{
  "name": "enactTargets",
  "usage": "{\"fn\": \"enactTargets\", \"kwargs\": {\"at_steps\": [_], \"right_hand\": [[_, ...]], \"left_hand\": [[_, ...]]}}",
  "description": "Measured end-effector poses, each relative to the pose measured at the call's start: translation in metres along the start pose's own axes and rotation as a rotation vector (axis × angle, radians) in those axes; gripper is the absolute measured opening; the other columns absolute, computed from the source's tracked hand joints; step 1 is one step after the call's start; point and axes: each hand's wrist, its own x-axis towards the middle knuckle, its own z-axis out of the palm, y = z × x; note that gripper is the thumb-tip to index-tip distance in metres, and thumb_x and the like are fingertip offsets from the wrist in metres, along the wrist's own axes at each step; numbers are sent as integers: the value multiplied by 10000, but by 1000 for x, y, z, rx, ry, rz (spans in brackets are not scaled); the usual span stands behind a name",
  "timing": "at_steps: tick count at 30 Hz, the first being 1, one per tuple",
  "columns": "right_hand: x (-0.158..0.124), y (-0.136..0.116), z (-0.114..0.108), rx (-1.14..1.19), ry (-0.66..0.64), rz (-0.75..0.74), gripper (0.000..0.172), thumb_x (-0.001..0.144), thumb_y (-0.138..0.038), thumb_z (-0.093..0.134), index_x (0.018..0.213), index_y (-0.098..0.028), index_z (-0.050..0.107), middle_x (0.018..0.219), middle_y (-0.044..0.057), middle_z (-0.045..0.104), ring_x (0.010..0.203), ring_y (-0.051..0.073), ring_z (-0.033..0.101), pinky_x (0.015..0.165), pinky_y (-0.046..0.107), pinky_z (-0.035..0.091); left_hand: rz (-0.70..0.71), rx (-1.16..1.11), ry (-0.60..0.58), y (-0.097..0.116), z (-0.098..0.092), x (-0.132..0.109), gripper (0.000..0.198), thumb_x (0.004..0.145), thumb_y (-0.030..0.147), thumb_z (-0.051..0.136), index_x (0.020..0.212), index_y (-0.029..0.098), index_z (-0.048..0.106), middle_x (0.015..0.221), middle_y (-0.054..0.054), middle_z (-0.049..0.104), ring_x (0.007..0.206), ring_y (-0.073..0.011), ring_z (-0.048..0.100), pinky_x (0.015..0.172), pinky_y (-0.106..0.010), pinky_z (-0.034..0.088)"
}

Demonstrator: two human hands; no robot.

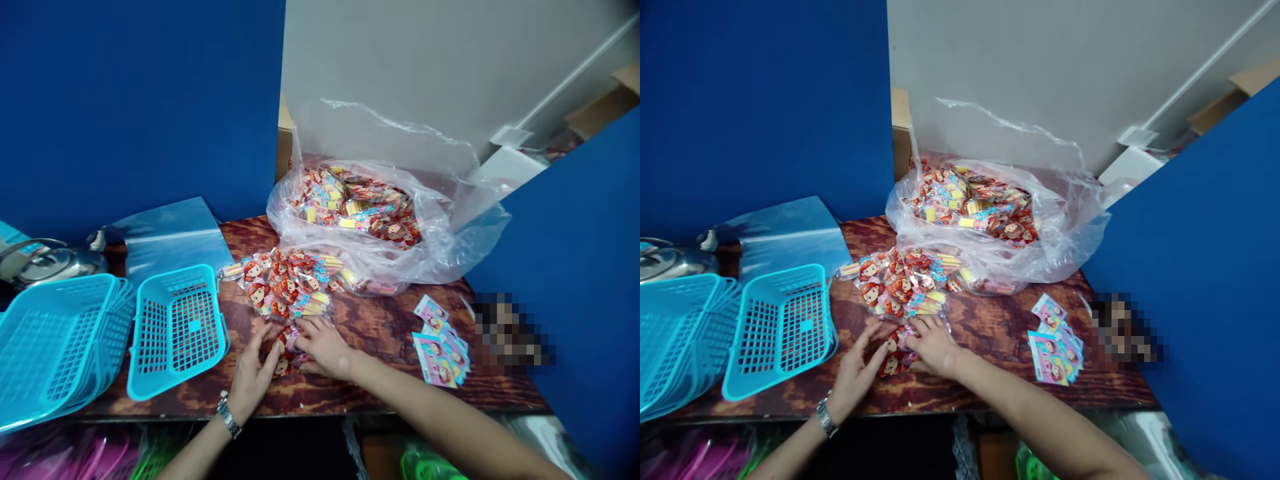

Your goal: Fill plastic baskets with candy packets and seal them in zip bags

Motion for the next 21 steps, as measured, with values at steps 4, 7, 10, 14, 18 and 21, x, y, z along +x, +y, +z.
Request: {"fn": "enactTargets", "kwargs": {"at_steps": [4, 7, 10, 14, 18, 21], "right_hand": [[-7, 0, 7, -103, 134, -66, 361, 870, -312, 538, 1226, -256, 513, 1076, 109, 554, 1068, 248, 451, 934, 433, 342], [-11, -8, 13, -173, 189, -103, 419, 916, -134, 380, 1316, -250, 428, 918, 81, 574, 864, 197, 520, 813, 366, 408], [-6, -24, 14, -163, 199, -106, 377, 920, -129, 343, 1279, -139, 460, 864, 93, 579, 798, 198, 525, 750, 346, 425], [-1, -31, 6, -98, 96, -67, 337, 898, -287, 476, 1187, -119, 523, 909, 113, 592, 861, 232, 525, 774, 381, 424], [-18, -7, 0, 83, 35, 48, 754, 678, -508, 711, 1286, -166, 425, 1168, 138, 516, 1067, 288, 454, 888, 436, 392], [-34, 8, 5, 255, 8, 114, 688, 680, -355, 749, 1260, -165, 433, 1197, 119, 498, 1097, 246, 469, 921, 359, 408]], "left_hand": [[87, 51, 31, 8, -11, -5, 390, 884, 362, 465, 1237, 199, 450, 1187, -95, 592, 1078, -204, 578, 924, -373, 474], [247, 189, -13, 16, -18, -11, 512, 857, 366, 515, 1321, 208, 366, 1292, -117, 502, 1176, -229, 497, 973, -394, 433], [454, 436, -105, 17, -17, -17, 733, 818, 376, 570, 1421, 185, 199, 1348, -153, 442, 1224, -285, 433, 1004, -454, 383], [472, 673, -87, 6, -8, -21, 621, 891, 194, 403, 1442, 162, 119, 967, -105, 638, 845, -227, 605, 818, -405, 479], [490, 683, -108, -3, -4, -24, 526, 892, 160, 377, 1399, 168, 238, 868, -72, 622, 770, -205, 588, 757, -361, 486], [464, 602, -134, -4, -5, -22, 477, 892, 170, 392, 1360, 171, 303, 911, -79, 618, 797, -199, 583, 724, -323, 494]]}}
